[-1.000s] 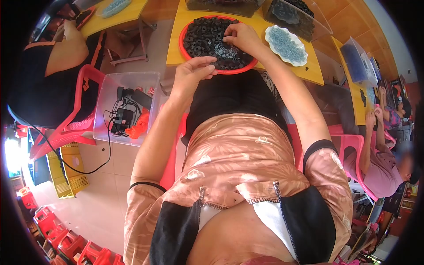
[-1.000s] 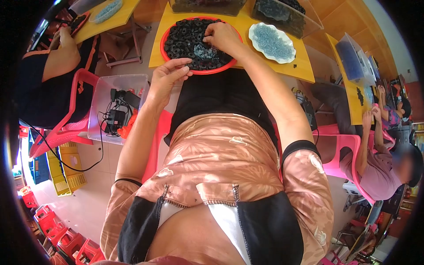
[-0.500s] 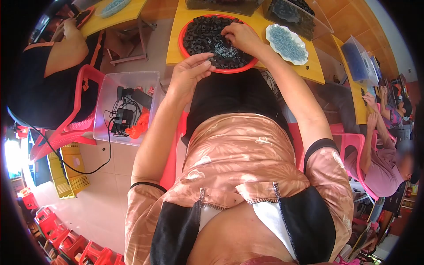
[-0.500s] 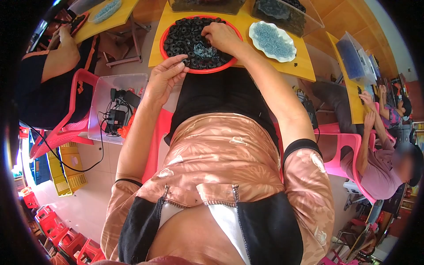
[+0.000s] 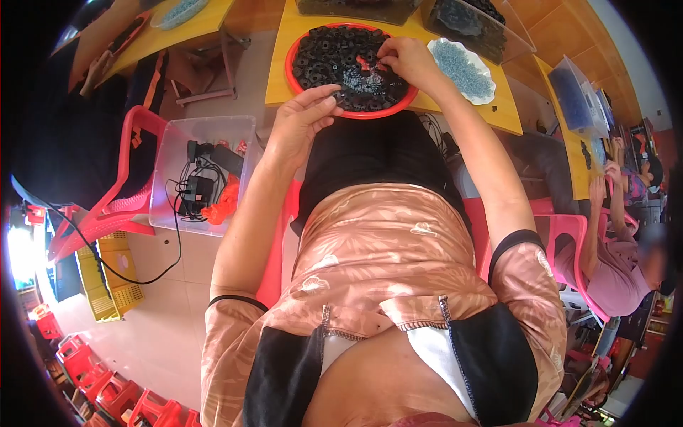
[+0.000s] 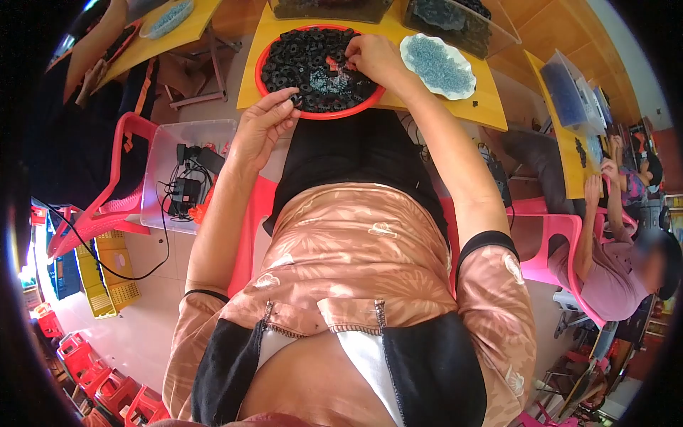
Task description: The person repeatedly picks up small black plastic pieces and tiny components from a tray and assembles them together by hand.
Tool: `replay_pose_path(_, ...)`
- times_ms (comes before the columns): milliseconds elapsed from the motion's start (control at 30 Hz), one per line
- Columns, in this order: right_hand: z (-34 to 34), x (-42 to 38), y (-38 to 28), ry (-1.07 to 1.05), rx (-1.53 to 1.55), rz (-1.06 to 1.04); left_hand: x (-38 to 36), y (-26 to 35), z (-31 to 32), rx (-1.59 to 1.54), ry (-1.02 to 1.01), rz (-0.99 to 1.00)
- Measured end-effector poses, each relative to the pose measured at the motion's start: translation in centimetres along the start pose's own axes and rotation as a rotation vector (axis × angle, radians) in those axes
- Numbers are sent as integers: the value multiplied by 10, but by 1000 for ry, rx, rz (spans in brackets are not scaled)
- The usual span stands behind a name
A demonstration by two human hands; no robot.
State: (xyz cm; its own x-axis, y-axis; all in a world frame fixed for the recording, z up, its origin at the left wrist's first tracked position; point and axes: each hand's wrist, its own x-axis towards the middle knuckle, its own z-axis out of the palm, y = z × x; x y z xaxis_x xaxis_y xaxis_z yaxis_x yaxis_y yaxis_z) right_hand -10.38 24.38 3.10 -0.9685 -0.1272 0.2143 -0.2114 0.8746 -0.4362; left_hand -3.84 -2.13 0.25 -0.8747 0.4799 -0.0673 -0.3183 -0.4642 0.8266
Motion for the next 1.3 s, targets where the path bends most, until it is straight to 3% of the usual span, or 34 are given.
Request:
replay_pose_path(133, -4, -5, -11, -39, -39, -7, 1, -1, 0, 13, -6, 7)
replay_pose_path(333, 3, 1, -13, -116, -125, -215, 0, -1, 1, 24, -11, 0)
replay_pose_path(533, 7, 6, -16, -149, -240, -217, 1, -2, -1, 34, -29, -9)
replay_pose_path(833, 3, 5, -17, -70, -159, -271, 1, -3, -3, 17, -38, -17)
replay_pose_path(1133, -3, 8, -21, -208, -336, -389, 1, -3, -1, 23, -31, -15)
replay_pose_path(1300, 3, 9, -13, -152, -221, -449, 0, -3, 1, 18, -25, -3)
